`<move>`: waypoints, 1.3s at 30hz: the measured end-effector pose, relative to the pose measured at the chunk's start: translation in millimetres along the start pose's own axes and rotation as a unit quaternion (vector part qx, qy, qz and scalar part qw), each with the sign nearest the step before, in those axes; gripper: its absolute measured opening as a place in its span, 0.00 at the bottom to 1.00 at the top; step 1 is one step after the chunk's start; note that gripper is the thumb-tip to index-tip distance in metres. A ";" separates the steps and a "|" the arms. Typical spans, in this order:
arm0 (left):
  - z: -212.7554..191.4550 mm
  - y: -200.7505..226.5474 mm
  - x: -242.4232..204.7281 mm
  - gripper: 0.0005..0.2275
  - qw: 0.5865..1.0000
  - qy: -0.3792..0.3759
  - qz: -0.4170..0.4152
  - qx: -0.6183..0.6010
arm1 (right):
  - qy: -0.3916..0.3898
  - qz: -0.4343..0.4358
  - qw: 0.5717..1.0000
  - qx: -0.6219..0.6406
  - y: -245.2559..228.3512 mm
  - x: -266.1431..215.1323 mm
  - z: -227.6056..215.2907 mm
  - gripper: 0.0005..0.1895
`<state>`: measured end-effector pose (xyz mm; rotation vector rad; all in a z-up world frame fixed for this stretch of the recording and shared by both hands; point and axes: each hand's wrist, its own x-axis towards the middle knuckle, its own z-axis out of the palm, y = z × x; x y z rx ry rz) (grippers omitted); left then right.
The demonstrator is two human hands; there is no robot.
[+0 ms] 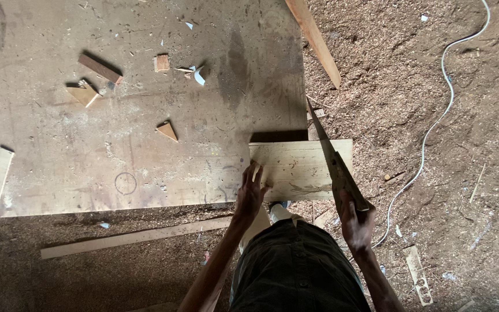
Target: The person arranges small wood pieces on a workbench, then uses a hand saw to cut a rectangular wood plank. They reposition the plank and continue sawing along a marked line, producing a separated piece.
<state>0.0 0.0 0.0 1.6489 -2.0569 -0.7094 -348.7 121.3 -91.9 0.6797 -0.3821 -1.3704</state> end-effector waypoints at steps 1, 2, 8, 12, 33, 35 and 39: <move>0.0 -0.1 -0.2 0.33 1.000 -0.003 -0.006 0.001 | 0.002 -0.017 1.000 -0.006 -1.0 -0.4 -1.2 0.17; -0.1 -0.3 -0.5 0.33 1.000 -0.006 -0.011 0.002 | 0.004 -0.034 0.999 -0.012 -1.4 -1.5 -1.8 0.13; 1.5 -2.2 -1.5 0.33 1.000 -0.009 -0.003 0.008 | 0.348 -0.261 0.662 -0.610 22.3 -2.1 0.5 0.19; 0.7 -5.3 -2.4 0.33 1.000 -0.020 -0.013 -0.007 | 0.362 -0.226 0.489 -0.761 53.6 8.7 14.7 0.22; 7.8 3.5 3.1 0.36 0.986 -0.087 -0.012 0.141 | 0.418 -0.238 0.624 -0.616 82.2 17.7 21.7 0.34; 9.2 10.2 9.2 0.38 0.978 -0.090 -0.006 0.188 | 0.411 -0.136 0.474 -0.766 86.0 17.4 21.0 0.36; 16.2 22.4 30.7 0.42 0.957 -0.166 -0.057 0.233 | 0.413 -0.240 0.685 -0.550 91.8 19.1 21.6 0.35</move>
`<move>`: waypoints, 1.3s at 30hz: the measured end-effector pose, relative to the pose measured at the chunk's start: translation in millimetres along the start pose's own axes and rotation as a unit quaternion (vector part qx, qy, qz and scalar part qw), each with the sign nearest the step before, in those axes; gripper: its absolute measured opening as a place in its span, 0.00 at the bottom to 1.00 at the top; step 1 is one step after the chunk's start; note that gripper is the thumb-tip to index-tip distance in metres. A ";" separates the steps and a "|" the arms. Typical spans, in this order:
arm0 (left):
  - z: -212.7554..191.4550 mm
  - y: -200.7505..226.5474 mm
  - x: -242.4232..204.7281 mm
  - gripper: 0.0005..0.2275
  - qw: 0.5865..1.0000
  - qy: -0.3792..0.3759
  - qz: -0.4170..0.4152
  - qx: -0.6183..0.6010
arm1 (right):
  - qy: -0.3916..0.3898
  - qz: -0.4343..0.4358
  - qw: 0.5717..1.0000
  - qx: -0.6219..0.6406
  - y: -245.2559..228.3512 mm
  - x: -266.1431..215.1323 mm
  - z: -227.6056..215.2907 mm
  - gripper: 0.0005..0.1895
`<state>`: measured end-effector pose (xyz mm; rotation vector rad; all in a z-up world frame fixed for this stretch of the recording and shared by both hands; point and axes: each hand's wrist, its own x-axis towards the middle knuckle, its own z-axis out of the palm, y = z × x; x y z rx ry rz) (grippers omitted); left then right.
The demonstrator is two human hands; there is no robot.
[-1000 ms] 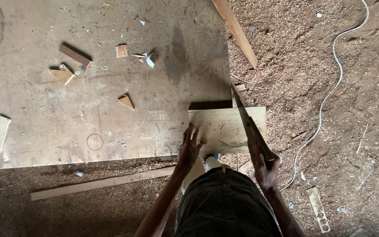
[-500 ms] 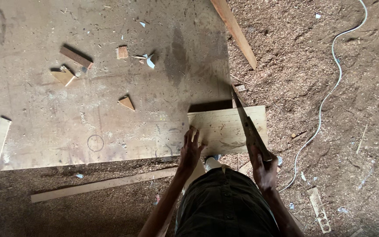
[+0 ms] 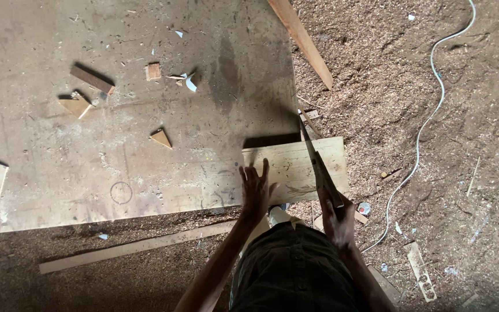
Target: The person arranges small wood pieces on a workbench, then uses a hand saw to cut a rectangular wood plank. They reposition the plank and continue sawing along a marked line, producing a separated piece.
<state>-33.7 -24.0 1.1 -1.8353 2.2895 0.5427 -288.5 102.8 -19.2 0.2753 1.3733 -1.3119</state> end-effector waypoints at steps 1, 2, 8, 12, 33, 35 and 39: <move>-0.9 2.6 5.0 0.42 0.996 0.081 0.042 -0.023 | -0.002 -0.006 1.000 -0.008 -1.3 -4.1 1.6 0.34; -1.3 3.7 9.3 0.41 0.982 0.161 0.083 -0.045 | -0.005 -0.011 1.000 -0.017 -3.3 -9.4 4.9 0.33; 0.0 6.7 37.9 0.41 0.950 0.164 0.242 -0.105 | -0.075 -0.179 0.795 -0.574 -42.7 -54.4 54.2 0.17; 3.7 6.6 53.5 0.48 0.950 0.114 0.286 -0.054 | -0.121 -0.233 0.824 -0.502 -56.9 -72.7 65.4 0.15; -4.1 0.5 70.5 0.45 0.926 0.174 0.325 -0.084 | -0.056 -0.217 0.876 -0.428 -47.8 -77.4 73.4 0.25; -2.9 3.5 82.8 0.44 0.919 0.188 0.336 -0.080 | -0.032 -0.195 0.875 -0.442 -72.2 -98.2 102.3 0.23; 0.4 -4.7 75.1 0.42 0.917 0.200 0.337 -0.074 | -0.051 -0.189 0.878 -0.436 -84.2 -120.7 119.3 0.19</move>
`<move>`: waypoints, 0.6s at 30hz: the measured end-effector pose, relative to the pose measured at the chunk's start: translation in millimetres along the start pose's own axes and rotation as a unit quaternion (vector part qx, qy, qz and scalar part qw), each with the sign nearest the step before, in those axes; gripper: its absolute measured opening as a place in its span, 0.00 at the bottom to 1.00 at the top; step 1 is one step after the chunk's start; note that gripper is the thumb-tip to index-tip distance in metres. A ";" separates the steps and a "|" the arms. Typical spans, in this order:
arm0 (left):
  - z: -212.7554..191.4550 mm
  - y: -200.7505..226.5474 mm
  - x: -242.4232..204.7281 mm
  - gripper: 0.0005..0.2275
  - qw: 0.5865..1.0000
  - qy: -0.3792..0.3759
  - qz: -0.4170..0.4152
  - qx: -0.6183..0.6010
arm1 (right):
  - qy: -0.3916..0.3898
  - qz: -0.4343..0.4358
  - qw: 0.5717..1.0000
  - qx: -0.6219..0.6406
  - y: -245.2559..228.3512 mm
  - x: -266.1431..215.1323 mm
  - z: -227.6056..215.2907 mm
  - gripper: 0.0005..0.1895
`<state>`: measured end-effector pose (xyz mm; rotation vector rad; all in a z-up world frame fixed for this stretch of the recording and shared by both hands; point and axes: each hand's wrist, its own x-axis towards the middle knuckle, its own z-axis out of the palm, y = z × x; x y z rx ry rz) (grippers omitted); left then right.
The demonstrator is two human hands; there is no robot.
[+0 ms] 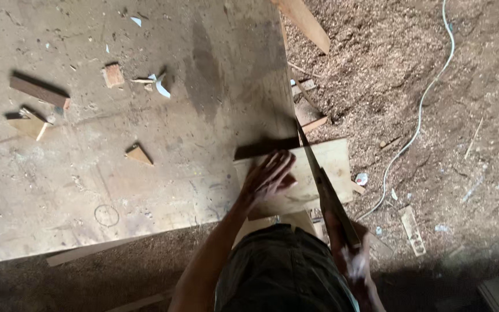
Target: The person arranges small wood pieces on a workbench, then uses a hand saw to cut a rectangular wood plank. They reposition the plank and continue sawing along a marked line, producing a separated piece.
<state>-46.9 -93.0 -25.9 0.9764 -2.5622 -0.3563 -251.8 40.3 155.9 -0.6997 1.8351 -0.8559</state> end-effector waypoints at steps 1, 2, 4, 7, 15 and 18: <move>3.1 -8.4 7.0 0.41 1.000 0.005 0.005 0.007 | 0.012 0.013 0.998 -0.067 3.2 6.2 0.4 0.19; 6.3 -16.5 13.6 0.41 1.000 0.011 0.012 0.015 | 0.025 0.025 0.990 -0.133 9.5 10.2 -0.8 0.20; 10.0 -12.3 9.5 0.40 1.000 0.009 0.020 0.010 | -0.002 0.054 0.998 0.017 31.8 6.8 -6.4 0.15; 14.7 -10.1 0.8 0.37 1.000 0.001 0.021 -0.011 | -0.044 -0.054 0.990 0.122 64.8 7.0 -13.8 0.14; 22.9 -12.3 1.8 0.24 0.999 -0.045 0.020 -0.006 | 0.019 -0.072 0.997 0.014 60.3 4.1 -11.8 0.15; 22.4 -13.6 1.7 0.24 1.000 -0.019 0.020 -0.005 | 0.031 0.015 0.999 -0.033 40.4 4.5 -6.0 0.18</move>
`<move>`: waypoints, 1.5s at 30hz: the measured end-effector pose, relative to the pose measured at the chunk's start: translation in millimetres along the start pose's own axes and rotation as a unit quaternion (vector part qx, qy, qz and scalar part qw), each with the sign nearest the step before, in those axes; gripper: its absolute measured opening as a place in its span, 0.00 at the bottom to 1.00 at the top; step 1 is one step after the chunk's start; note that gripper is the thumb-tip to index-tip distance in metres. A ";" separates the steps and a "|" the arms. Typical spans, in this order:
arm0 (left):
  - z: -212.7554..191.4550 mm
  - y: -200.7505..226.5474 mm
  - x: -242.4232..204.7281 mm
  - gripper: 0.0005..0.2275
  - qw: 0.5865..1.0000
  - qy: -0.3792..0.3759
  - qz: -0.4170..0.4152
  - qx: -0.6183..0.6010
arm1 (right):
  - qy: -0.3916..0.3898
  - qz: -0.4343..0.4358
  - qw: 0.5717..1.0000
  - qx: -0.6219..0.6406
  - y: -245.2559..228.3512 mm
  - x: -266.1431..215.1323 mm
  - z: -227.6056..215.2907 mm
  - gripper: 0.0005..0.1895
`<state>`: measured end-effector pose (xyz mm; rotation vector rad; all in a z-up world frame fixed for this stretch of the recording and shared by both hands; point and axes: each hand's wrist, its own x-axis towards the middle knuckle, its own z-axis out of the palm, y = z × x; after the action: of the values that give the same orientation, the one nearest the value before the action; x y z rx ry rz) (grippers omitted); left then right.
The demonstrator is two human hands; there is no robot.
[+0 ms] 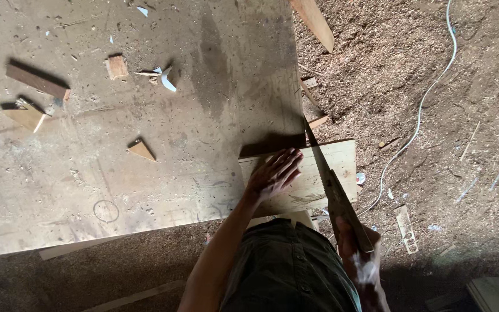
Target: The person arranges small wood pieces on a workbench, then uses a hand saw to cut a rectangular wood plank. They reposition the plank and continue sawing along a marked line, producing a separated piece.
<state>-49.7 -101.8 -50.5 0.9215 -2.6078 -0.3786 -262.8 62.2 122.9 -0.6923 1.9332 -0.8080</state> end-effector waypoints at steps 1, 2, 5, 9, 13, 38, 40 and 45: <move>0.0 1.3 0.9 0.24 1.000 0.007 -0.006 -0.002 | 0.001 0.007 1.000 0.019 -8.1 0.3 0.7 0.17; -0.6 2.6 1.6 0.24 1.000 0.013 -0.012 -0.004 | 0.002 0.013 0.999 0.038 -17.1 0.1 1.5 0.16; -3.1 3.4 4.8 0.25 1.000 0.002 -0.005 -0.009 | -0.002 0.015 1.000 0.003 -50.1 -2.7 3.1 0.22; -3.9 0.6 5.4 0.24 0.999 0.005 -0.005 -0.033 | -0.035 0.011 0.999 -0.034 -93.3 3.1 4.7 0.22; 5.7 3.0 2.2 0.22 0.999 0.031 -0.001 -0.036 | -0.059 0.060 0.996 -0.023 -113.3 12.4 -3.2 0.23; 7.1 9.9 -5.6 0.23 0.997 0.037 -0.013 -0.063 | -0.063 0.128 0.986 0.089 -63.4 19.1 -6.3 0.18; 3.8 5.4 -1.0 0.23 0.997 0.032 -0.013 -0.063 | -0.065 0.077 0.995 0.016 -54.2 36.0 7.6 0.18; -1.0 5.2 -2.5 0.23 0.997 0.020 -0.015 -0.068 | -0.063 0.004 0.993 -0.096 -14.1 60.0 42.7 0.18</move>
<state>-50.4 -96.4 -48.3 0.9132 -2.5004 -0.5326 -249.1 -1.7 86.1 -0.8309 1.9137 -0.5635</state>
